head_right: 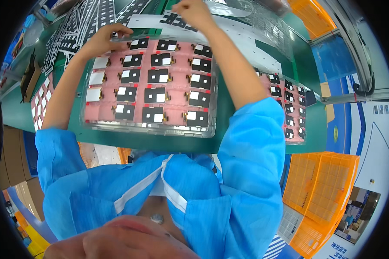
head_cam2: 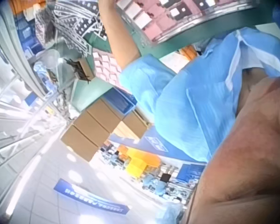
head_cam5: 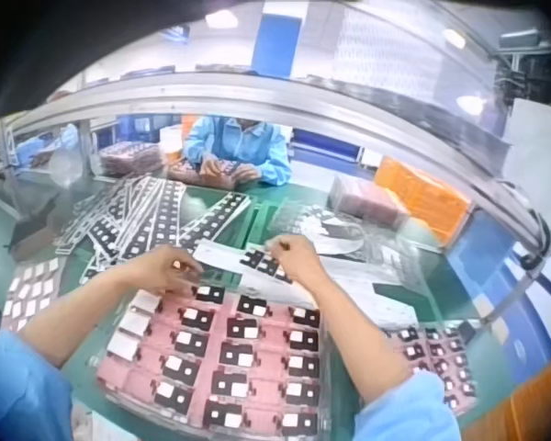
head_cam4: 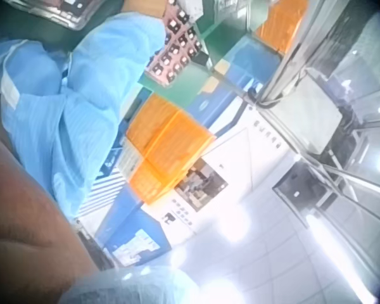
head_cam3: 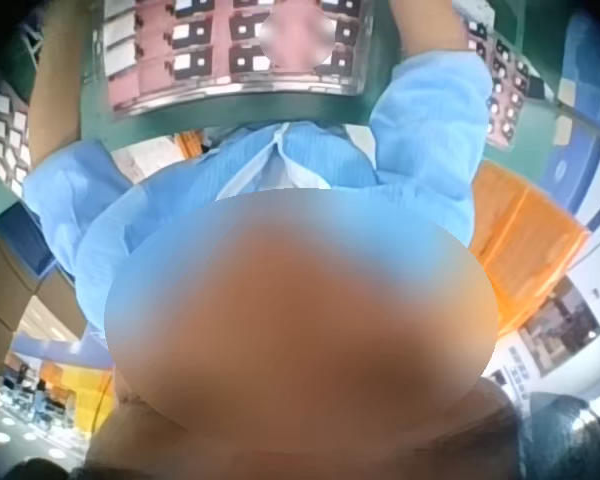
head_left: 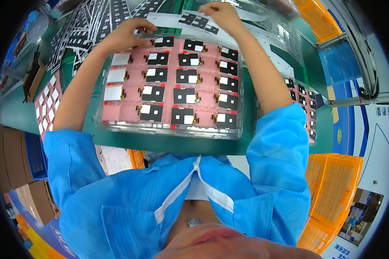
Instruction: Assembling small electronic components into plastic trays and applying adhesive components.
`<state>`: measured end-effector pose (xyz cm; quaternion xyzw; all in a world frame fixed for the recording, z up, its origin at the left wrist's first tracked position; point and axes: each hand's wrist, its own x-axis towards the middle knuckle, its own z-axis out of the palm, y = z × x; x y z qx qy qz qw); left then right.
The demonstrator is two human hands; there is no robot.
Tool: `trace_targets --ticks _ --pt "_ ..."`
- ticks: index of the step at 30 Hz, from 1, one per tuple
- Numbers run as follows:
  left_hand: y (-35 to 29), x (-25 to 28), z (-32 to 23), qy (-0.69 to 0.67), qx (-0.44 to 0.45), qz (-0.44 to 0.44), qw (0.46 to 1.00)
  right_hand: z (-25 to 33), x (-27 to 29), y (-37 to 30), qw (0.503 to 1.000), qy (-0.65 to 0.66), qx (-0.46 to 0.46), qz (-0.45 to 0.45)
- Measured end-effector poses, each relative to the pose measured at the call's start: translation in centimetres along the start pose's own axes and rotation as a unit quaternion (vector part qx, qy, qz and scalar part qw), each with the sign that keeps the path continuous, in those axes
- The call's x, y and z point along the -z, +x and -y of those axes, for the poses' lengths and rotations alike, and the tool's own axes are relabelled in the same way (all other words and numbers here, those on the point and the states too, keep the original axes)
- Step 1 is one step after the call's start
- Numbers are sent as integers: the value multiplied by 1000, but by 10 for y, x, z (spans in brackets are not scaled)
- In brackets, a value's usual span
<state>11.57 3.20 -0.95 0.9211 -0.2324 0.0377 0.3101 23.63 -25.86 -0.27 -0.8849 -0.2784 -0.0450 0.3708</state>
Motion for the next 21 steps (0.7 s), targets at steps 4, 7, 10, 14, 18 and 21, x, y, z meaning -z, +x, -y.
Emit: trace_targets --ticks 4,7,10,14,18,21 --pt "45 8 -6 -21 12 17 1000 -92 28 14 992 -48 -52 103" --pt "100 -10 2 -8 -70 46 996 -141 13 4 994 -50 -15 92" --pt "148 -44 15 17 -77 72 994 -142 -15 1 992 -118 -43 30" --pt "204 -89 15 78 -44 102 991 -133 -24 -3 988 -147 -48 26" --pt "240 -125 14 79 -20 108 991 -134 -24 -5 992 -109 -67 17" --pt "253 -138 13 110 -6 105 988 -136 -24 -5 992 -94 -81 8"
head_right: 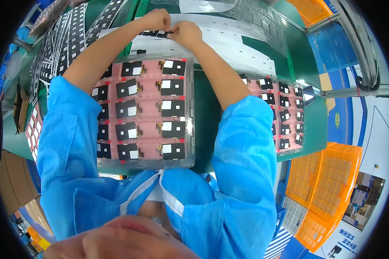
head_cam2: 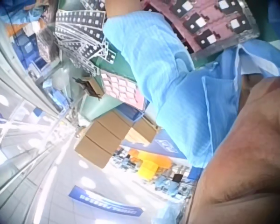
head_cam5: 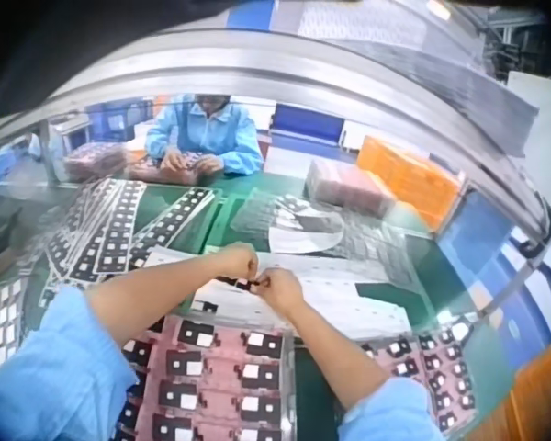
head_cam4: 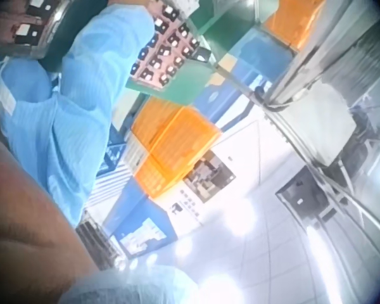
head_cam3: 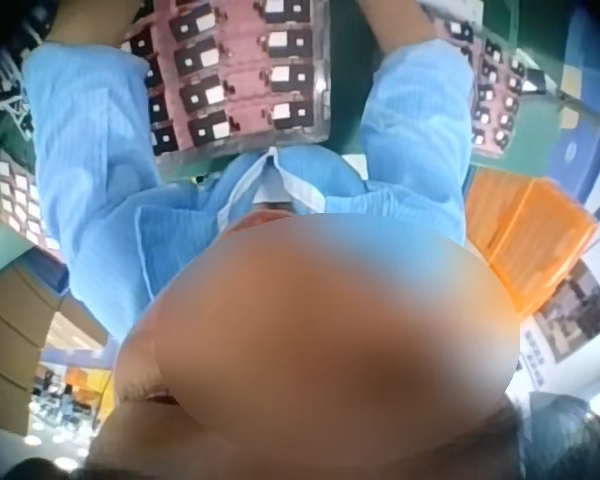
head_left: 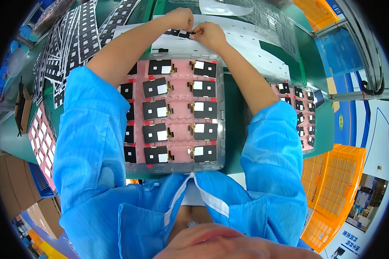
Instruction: Assembling small electronic components into plastic trays and applying adhesive components.
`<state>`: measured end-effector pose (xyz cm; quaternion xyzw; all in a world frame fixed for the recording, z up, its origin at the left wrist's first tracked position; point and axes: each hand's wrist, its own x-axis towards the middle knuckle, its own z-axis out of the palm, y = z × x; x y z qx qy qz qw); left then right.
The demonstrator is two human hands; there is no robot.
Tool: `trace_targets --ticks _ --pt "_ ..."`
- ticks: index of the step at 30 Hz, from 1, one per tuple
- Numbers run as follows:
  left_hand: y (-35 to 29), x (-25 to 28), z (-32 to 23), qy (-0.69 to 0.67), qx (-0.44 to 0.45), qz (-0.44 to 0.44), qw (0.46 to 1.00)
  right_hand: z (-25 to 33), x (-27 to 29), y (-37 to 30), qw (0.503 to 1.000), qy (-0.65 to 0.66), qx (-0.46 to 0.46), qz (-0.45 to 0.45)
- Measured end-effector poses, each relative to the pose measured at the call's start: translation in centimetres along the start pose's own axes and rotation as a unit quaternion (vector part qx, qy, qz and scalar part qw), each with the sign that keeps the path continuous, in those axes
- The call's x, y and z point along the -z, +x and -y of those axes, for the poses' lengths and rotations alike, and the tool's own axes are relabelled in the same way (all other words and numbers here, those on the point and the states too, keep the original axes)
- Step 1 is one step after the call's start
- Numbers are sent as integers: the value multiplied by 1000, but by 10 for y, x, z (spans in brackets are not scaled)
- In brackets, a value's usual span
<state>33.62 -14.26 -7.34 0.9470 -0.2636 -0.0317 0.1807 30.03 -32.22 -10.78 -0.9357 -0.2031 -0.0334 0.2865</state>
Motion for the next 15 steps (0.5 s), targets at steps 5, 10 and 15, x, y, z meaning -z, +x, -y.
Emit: trace_targets --ticks 5,10,15 --pt "17 -2 -1 -17 22 34 999 -3 5 -3 1000 -19 -11 -2" --pt "20 -12 42 -39 55 64 996 16 2 8 998 -46 -20 36" --pt "27 -12 18 84 64 38 994 9 4 16 995 -72 -27 62"
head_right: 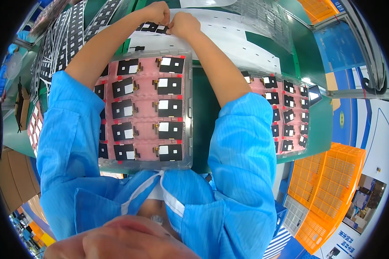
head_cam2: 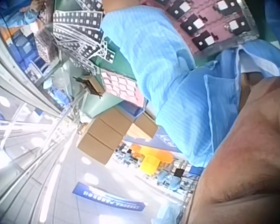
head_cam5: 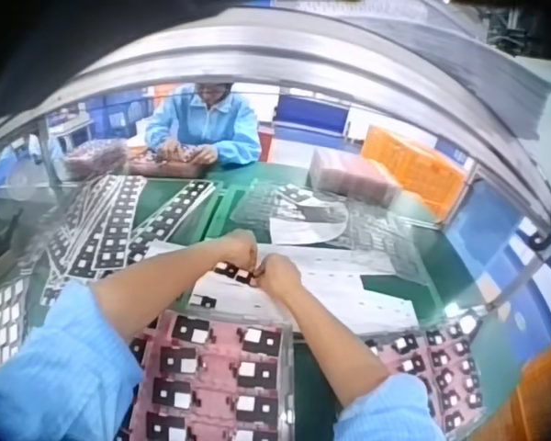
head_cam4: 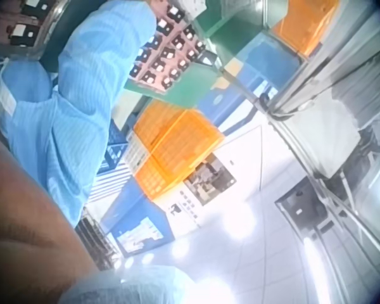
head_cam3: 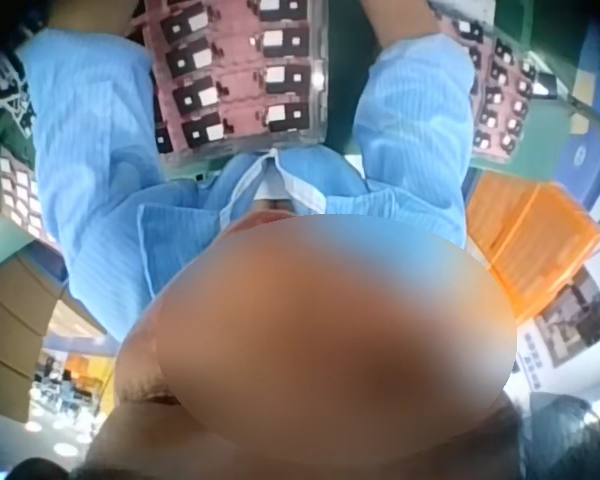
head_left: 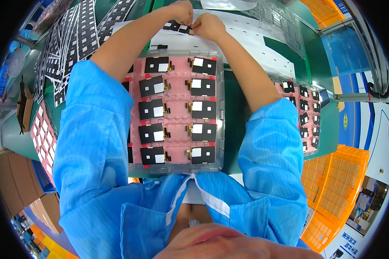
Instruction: Assembling small electronic components into plastic trays and applying adhesive components.
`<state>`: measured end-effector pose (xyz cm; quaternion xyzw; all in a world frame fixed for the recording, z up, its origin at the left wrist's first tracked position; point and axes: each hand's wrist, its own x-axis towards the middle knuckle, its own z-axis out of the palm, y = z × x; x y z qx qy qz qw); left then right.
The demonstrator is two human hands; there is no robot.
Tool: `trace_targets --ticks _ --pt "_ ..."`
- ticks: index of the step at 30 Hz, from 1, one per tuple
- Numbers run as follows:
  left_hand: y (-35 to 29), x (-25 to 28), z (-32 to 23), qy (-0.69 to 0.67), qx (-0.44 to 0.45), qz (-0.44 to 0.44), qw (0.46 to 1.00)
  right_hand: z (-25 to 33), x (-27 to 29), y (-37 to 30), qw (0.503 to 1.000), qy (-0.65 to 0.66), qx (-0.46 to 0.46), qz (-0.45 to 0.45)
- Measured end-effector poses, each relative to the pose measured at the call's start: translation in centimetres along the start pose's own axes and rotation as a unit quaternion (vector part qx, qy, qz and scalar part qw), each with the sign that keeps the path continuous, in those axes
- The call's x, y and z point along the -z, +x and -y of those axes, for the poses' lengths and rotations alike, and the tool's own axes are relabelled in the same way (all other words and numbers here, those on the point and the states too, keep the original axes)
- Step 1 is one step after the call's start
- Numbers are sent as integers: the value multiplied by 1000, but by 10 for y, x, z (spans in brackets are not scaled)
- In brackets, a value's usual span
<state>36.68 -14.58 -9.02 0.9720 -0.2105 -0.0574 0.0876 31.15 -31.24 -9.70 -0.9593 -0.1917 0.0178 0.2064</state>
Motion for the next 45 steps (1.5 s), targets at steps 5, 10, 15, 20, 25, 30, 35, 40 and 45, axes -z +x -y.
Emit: trace_targets --ticks 5,10,15,20,25,30,35,40,45 --pt "-3 16 -15 -12 43 34 998 -12 2 2 999 34 6 -14" --pt "-7 13 -14 -142 39 59 987 -9 22 -10 989 110 99 11" --pt "-35 26 -24 -47 -66 32 996 -12 88 -53 963 268 3 18" --pt "-111 66 14 -240 -84 30 967 22 110 -94 914 400 37 46" --pt "-285 127 -5 -401 -7 -143 905 46 124 -133 893 420 162 13" --pt "-474 68 45 -354 111 -246 896 160 110 -173 875 382 290 63" --pt "-503 13 16 -281 73 -259 921 235 78 -186 891 300 273 204" --pt "-495 7 10 -269 56 -267 924 266 28 -175 836 367 341 225" --pt "-497 4 16 -258 60 -269 926 276 17 -172 915 294 159 225"
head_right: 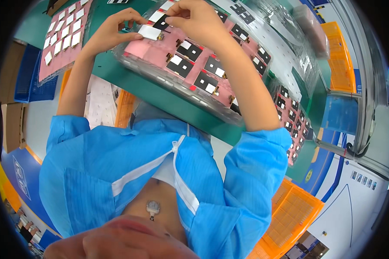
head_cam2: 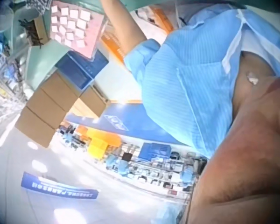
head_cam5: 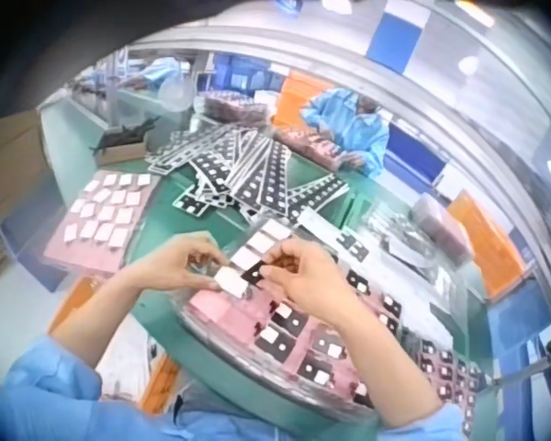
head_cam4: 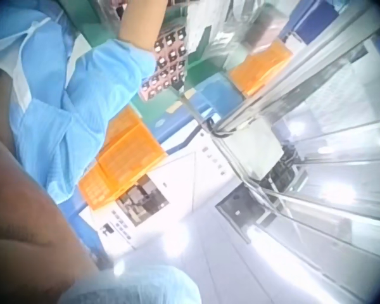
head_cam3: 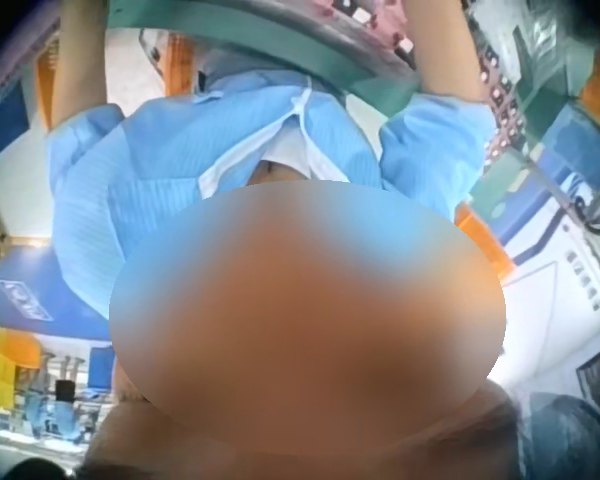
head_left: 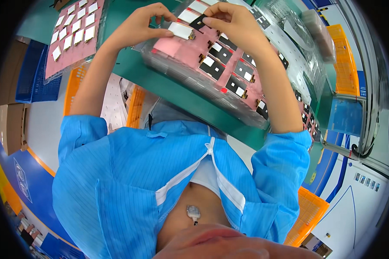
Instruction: Assembling small electronic components into plastic trays and applying adhesive components.
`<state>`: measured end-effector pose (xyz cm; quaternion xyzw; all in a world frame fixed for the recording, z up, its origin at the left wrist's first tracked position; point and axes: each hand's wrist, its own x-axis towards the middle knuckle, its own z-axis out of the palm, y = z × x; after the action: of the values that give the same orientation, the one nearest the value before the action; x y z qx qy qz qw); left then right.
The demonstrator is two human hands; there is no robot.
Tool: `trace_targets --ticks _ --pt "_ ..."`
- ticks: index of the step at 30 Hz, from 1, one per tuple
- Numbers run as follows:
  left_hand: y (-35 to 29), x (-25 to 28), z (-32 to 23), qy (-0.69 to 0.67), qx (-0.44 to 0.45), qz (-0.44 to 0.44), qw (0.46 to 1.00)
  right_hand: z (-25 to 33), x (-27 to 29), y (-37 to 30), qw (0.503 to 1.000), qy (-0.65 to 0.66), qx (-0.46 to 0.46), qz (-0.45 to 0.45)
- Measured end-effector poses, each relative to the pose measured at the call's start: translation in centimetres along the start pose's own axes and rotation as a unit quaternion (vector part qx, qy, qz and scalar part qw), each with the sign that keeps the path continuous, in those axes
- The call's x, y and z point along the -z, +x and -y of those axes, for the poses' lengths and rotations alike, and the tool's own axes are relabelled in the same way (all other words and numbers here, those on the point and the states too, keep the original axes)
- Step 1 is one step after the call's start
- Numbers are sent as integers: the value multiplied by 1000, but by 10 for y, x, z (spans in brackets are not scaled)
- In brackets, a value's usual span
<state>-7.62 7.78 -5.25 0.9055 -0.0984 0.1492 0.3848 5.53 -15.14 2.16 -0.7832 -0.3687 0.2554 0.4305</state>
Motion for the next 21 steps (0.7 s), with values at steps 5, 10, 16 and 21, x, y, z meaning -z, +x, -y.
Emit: trace_targets --ticks 5,10,16,21 --pt "-1 -1 -1 -9 -19 -4 1000 19 0 -5 996 62 9 57" --pt "0 -5 -7 -17 -2 -13 1000 19 -3 9 994 -40 34 95" --pt "5 1 -11 -109 57 14 992 3 -4 26 996 -70 40 40" --pt "4 2 -10 -140 57 15 988 3 -7 33 991 -88 31 93"
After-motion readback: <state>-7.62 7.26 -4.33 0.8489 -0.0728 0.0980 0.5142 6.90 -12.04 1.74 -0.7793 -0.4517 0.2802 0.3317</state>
